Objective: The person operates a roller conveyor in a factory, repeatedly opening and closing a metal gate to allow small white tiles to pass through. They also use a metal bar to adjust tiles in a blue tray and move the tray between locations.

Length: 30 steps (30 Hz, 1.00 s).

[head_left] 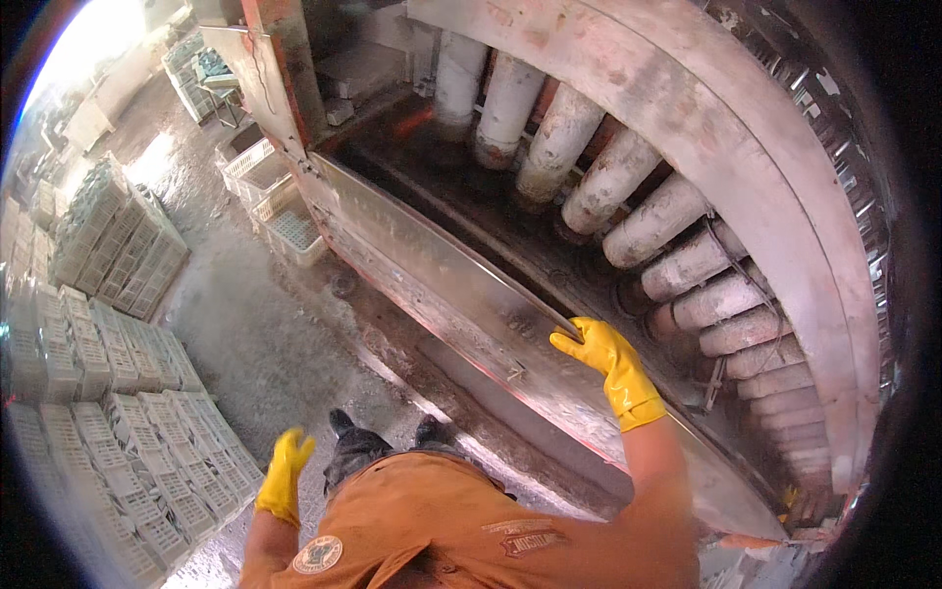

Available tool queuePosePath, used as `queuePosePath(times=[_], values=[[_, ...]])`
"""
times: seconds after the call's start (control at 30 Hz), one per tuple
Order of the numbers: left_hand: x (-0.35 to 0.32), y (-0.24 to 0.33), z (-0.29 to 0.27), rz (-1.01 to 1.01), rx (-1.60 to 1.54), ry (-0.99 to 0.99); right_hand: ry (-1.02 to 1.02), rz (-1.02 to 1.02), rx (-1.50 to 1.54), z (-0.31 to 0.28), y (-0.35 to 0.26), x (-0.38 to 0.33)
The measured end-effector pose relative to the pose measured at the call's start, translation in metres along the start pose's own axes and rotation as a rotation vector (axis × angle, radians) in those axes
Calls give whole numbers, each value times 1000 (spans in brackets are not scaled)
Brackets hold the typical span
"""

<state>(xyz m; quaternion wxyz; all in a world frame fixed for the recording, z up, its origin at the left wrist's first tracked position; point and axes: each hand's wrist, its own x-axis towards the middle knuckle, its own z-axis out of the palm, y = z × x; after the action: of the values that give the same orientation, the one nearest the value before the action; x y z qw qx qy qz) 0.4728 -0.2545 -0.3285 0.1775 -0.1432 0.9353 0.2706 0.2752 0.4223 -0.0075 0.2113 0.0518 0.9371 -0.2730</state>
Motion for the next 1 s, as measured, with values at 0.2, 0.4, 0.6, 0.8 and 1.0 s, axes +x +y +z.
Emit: queuePosePath(times=[0.2, 0.4, 0.6, 0.8, 1.0], values=[[161, 297, -147, 641, -212, 225, 450, -72, 79, 5, 1, -1], [277, 489, -223, 1157, -156, 270, 819, 146, -50, 21, 8, 10], [319, 543, -214, 938, 392, -96, 1104, 366, -246, 58, 40, 13], [319, 538, -209, 982, 405, -52, 1012, 602, -154, 65, 45, 9], [324, 537, -203, 921, 434, -24, 771, 796, -57, 52, 24, 12]])
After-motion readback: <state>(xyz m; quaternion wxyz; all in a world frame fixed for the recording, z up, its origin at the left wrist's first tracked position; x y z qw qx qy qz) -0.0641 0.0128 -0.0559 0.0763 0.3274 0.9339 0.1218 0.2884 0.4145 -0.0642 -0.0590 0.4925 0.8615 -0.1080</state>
